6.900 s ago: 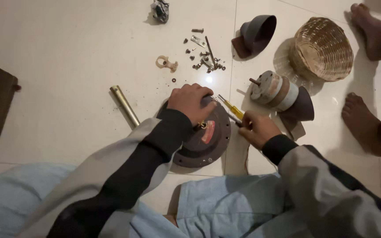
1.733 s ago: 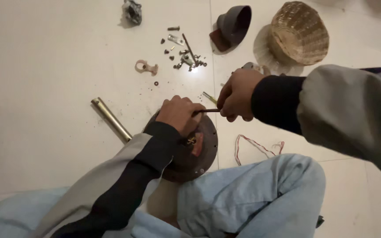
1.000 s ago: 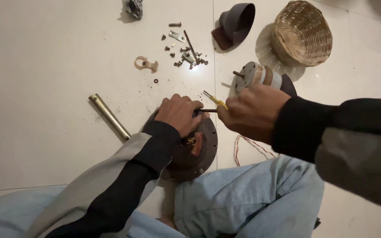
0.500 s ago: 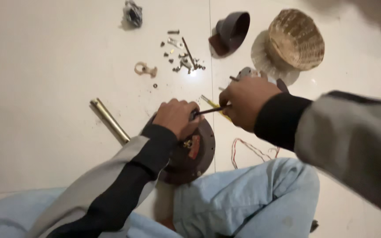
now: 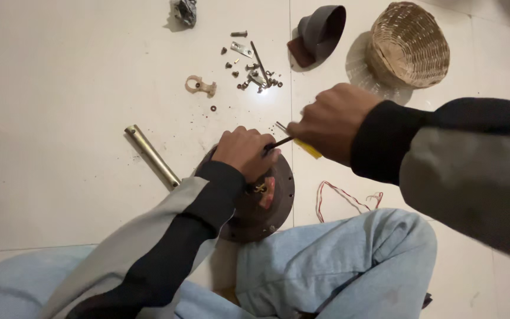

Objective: The person sits on the floor and assembles a small electric motor by inserting screws and washers into the motor housing. They use a yellow screwdriver to tighten the screws and handle several small hardware pieces scattered on the floor.

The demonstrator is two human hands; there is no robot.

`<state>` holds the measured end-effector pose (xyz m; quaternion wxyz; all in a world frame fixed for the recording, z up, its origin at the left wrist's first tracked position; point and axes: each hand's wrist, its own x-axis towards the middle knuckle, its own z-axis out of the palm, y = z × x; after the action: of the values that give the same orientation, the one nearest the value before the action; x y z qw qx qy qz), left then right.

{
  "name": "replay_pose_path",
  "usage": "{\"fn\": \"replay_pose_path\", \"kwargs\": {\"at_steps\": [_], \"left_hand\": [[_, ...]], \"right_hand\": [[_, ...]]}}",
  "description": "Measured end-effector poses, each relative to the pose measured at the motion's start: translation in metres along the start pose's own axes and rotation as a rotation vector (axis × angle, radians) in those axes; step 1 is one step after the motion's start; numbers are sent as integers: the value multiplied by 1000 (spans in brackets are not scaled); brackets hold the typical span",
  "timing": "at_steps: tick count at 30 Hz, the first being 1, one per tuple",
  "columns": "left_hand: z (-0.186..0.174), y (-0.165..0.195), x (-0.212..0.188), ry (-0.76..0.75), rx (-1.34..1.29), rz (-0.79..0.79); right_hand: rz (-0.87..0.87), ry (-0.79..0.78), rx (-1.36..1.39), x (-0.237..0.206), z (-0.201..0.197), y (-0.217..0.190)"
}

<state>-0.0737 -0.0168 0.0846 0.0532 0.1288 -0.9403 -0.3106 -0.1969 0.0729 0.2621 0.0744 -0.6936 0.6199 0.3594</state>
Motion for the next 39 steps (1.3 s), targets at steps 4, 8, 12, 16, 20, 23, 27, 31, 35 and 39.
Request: {"fn": "replay_pose_path", "kwargs": {"at_steps": [4, 8, 12, 16, 20, 23, 27, 31, 35, 39], "left_hand": [[-2, 1, 1, -47, -7, -15], [-4, 0, -1, -15, -22, 21], [-4, 1, 0, -95, 6, -35], [-3, -1, 0, -20, -49, -4], [0, -3, -1, -1, -55, 22], [0, -4, 0, 34, -2, 35], [-3, 0, 2, -83, 3, -9], [-6, 3, 3, -92, 33, -29], [-6, 2, 2, -96, -18, -21], [-4, 0, 1, 14, -27, 40]], "right_hand": [[439, -125, 363, -5, -7, -11], [611, -242, 626, 6, -13, -10], [476, -204, 590, 5, -11, 3], [-106, 166, -1, -18, 2, 3], [-436, 222, -494, -26, 10, 5], [-448, 196, -509, -21, 14, 4], [-322, 124, -304, -16, 16, 2], [105, -23, 275, -23, 10, -11], [489, -96, 711, -12, -4, -17], [565, -266, 755, 6, -12, -5]]}}
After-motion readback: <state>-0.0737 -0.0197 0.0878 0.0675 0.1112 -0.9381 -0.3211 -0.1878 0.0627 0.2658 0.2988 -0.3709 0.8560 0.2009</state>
